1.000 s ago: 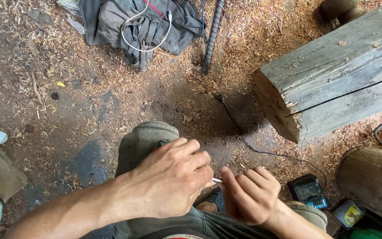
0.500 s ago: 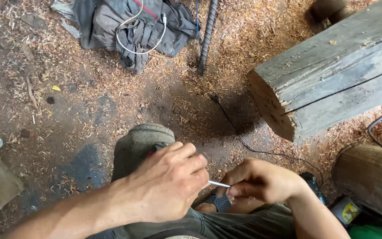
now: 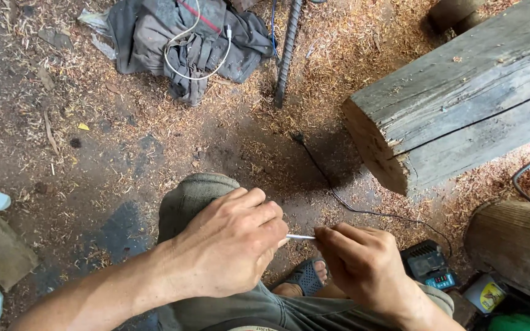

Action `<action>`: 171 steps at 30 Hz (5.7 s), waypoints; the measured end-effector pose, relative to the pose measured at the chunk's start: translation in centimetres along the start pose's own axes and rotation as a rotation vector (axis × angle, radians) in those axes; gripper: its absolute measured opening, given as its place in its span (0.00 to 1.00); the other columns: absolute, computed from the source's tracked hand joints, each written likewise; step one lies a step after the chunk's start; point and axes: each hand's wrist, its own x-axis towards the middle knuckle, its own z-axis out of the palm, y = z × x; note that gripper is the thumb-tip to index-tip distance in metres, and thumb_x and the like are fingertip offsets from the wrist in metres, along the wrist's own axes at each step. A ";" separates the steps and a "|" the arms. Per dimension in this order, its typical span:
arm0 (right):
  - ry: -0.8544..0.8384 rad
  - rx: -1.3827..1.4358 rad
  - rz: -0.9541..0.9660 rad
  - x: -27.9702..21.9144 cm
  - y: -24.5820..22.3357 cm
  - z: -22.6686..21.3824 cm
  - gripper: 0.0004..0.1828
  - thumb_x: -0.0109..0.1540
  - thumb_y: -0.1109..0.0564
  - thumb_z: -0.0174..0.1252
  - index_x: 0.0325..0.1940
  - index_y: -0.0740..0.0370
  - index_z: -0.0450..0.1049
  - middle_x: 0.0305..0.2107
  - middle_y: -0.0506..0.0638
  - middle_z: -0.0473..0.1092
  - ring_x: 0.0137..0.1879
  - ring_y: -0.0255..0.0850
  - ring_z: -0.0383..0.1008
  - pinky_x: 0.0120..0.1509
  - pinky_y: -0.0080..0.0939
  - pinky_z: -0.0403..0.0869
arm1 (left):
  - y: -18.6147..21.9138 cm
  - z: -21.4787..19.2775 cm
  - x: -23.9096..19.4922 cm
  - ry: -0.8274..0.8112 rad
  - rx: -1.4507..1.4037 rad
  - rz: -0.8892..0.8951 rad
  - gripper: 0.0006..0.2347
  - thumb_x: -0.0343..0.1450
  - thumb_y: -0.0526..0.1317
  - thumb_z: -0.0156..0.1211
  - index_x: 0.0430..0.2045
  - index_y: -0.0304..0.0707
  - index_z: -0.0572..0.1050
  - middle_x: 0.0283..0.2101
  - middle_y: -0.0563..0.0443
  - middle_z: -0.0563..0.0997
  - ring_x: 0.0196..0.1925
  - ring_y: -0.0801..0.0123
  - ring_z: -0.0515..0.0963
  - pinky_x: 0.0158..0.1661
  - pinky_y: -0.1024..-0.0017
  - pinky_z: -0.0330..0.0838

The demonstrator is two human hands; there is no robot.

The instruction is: The person sits on the workshop floor with a red and black power tool battery pack on their lap. They use a screwdriver to pry and scrape inside the battery pack's terminal end, repeatedly repositioning the pack and the screwdriver while working on it.

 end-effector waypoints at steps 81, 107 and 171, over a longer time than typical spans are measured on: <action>-0.250 0.832 0.344 0.7 -2.3 4.5 0.10 0.67 0.61 0.59 0.52 0.67 0.76 0.34 0.51 0.84 0.36 0.32 0.88 0.38 0.34 0.82 | -0.4 -1.6 -8.3 0.018 0.177 -1.045 0.44 0.53 0.68 0.72 0.61 0.46 0.65 0.38 0.35 0.83 0.38 0.42 0.85 0.39 0.51 0.79; -0.486 2.166 0.863 -5.2 0.7 9.2 0.15 0.74 0.67 0.56 0.58 0.88 0.78 0.29 0.58 0.77 0.31 0.40 0.76 0.35 0.35 0.73 | 2.4 4.7 -12.1 0.491 0.100 -0.531 0.35 0.59 0.46 0.74 0.58 0.35 0.63 0.64 0.22 0.66 0.57 0.31 0.78 0.50 0.52 0.79; 0.045 0.002 -0.293 3.1 -3.6 5.2 0.11 0.60 0.62 0.60 0.44 0.71 0.75 0.22 0.50 0.68 0.23 0.41 0.66 0.27 0.42 0.64 | -0.9 1.2 -6.8 0.073 0.287 -0.062 0.17 0.65 0.40 0.61 0.44 0.27 0.77 0.47 0.31 0.77 0.53 0.40 0.74 0.57 0.47 0.67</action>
